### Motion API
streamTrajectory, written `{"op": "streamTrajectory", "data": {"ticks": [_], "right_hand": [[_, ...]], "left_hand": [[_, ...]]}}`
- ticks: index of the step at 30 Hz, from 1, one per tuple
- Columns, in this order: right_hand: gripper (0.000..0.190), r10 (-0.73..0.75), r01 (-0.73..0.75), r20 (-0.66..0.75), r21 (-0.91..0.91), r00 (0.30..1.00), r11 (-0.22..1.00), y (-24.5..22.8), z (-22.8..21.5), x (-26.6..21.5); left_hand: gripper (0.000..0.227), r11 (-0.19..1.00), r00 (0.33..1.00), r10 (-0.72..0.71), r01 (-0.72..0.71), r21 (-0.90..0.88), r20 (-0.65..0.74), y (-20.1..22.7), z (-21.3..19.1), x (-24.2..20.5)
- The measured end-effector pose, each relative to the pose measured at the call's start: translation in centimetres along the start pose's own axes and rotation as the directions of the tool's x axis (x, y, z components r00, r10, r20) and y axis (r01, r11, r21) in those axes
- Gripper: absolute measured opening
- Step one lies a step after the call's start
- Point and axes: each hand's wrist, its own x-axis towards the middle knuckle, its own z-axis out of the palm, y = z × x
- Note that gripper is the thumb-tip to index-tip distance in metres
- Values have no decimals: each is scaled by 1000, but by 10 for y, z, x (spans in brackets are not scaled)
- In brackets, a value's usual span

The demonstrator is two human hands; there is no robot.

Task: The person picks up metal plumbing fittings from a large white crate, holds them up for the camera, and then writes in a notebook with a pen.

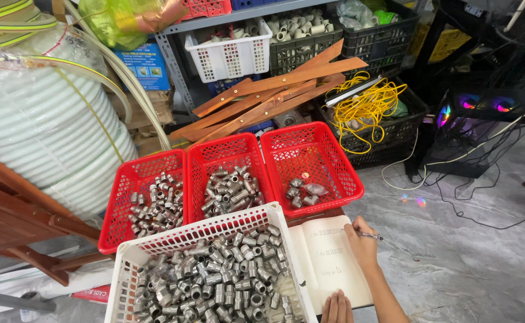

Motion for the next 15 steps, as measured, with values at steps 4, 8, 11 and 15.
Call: {"op": "streamTrajectory", "data": {"ticks": [4,8,11,15], "right_hand": [[29,-5,5,1,18,1000,1000,1,0,-1],[27,-5,5,1,60,1000,998,-2,-1,-1],[28,-8,8,11,59,1000,998,1,-1,-1],[26,70,-66,-19,162,997,985,-14,-4,-7]], "left_hand": [[10,997,995,9,0,-83,98,0,-5,-2],[17,998,994,23,-17,-59,104,-1,-5,1],[18,999,995,1,3,-45,100,2,-1,-1],[8,996,989,20,-6,-94,147,4,-1,-1]]}}
